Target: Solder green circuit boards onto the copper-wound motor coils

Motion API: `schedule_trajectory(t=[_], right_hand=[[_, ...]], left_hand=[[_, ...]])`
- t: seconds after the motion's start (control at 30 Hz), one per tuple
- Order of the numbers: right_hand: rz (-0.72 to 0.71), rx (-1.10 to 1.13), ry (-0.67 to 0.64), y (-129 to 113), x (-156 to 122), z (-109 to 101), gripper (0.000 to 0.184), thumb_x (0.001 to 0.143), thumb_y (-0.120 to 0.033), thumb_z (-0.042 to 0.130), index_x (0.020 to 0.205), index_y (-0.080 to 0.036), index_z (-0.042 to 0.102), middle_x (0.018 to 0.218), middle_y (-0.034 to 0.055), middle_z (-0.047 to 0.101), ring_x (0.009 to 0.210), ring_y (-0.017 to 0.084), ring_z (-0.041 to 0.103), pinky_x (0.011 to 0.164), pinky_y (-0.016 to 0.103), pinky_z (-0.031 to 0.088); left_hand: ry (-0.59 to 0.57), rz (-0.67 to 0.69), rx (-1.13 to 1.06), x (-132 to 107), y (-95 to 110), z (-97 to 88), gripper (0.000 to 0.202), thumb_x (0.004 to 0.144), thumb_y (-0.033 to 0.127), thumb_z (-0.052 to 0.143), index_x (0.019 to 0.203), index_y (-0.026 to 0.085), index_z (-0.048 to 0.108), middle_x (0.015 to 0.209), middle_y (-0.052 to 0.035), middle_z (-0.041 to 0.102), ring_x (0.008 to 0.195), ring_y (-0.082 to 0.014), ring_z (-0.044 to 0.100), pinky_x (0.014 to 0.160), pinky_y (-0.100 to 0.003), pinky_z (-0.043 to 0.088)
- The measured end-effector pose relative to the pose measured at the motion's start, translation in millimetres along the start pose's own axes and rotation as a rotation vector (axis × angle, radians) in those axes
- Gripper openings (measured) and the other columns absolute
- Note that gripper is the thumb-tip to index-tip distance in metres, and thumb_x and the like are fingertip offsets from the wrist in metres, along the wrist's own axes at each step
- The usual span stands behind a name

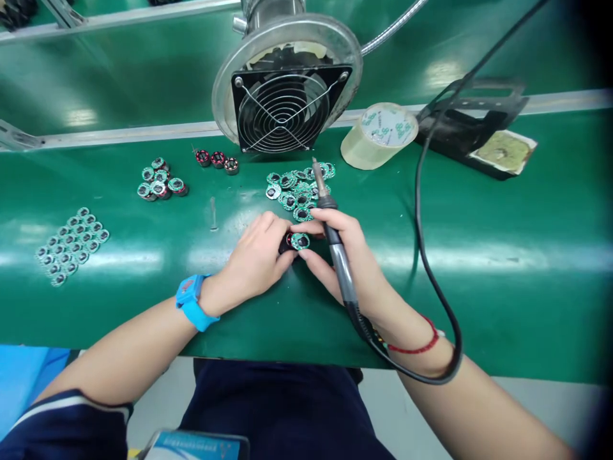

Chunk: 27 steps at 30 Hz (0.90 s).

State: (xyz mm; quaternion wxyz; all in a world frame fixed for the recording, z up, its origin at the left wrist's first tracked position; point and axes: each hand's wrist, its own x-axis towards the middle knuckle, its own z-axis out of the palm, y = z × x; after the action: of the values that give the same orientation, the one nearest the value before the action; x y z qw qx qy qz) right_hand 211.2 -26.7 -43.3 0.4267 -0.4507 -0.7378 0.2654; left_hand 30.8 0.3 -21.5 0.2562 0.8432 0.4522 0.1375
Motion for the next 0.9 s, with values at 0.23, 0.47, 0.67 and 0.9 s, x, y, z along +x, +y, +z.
schedule_trajectory(t=[0.23,0.47,0.67,0.9], right_hand=[[0.042,-0.065,-0.07,4.6,0.2,0.3,0.055,0.086,-0.017,0.059,0.134,-0.032,0.035,0.118,0.0032,0.068,0.114,0.022,0.061,0.098,0.044,0.05],[0.049,-0.087,-0.082,2.5,-0.6,-0.8,0.056,0.087,-0.02,0.058,0.136,-0.032,0.033,0.123,0.0057,0.065,0.118,0.024,0.06,0.098,0.046,0.051],[0.006,-0.129,0.072,-5.3,0.2,1.4,0.057,0.087,-0.021,0.06,0.135,-0.036,0.034,0.112,0.0037,0.066,0.101,0.022,0.064,0.094,0.047,0.053],[0.01,-0.189,0.094,-11.1,4.1,11.5,0.05,0.089,-0.021,0.055,0.132,-0.039,0.034,0.097,-0.0002,0.065,0.088,0.02,0.065,0.091,0.046,0.053]], left_hand=[[-0.02,-0.005,-0.262,3.4,-14.1,-11.1,0.015,0.083,0.006,0.052,0.093,0.017,0.049,0.088,-0.002,0.056,0.079,-0.0133,0.051,0.073,-0.029,0.045],[-0.003,0.029,-0.39,10.1,-14.9,-12.5,0.013,0.084,0.003,0.054,0.081,0.016,0.056,0.08,0.002,0.054,0.067,-0.0068,0.048,0.062,-0.021,0.041],[0.013,-0.005,-0.451,14.2,-12.0,-11.8,0.012,0.081,0.004,0.057,0.08,0.015,0.06,0.079,0.0017,0.056,0.065,-0.0063,0.049,0.06,-0.02,0.042],[0.03,-0.008,-0.459,15.9,-8.2,-8.4,0.011,0.08,0.005,0.059,0.078,0.015,0.06,0.077,0.0017,0.057,0.064,-0.0068,0.048,0.06,-0.021,0.044]])
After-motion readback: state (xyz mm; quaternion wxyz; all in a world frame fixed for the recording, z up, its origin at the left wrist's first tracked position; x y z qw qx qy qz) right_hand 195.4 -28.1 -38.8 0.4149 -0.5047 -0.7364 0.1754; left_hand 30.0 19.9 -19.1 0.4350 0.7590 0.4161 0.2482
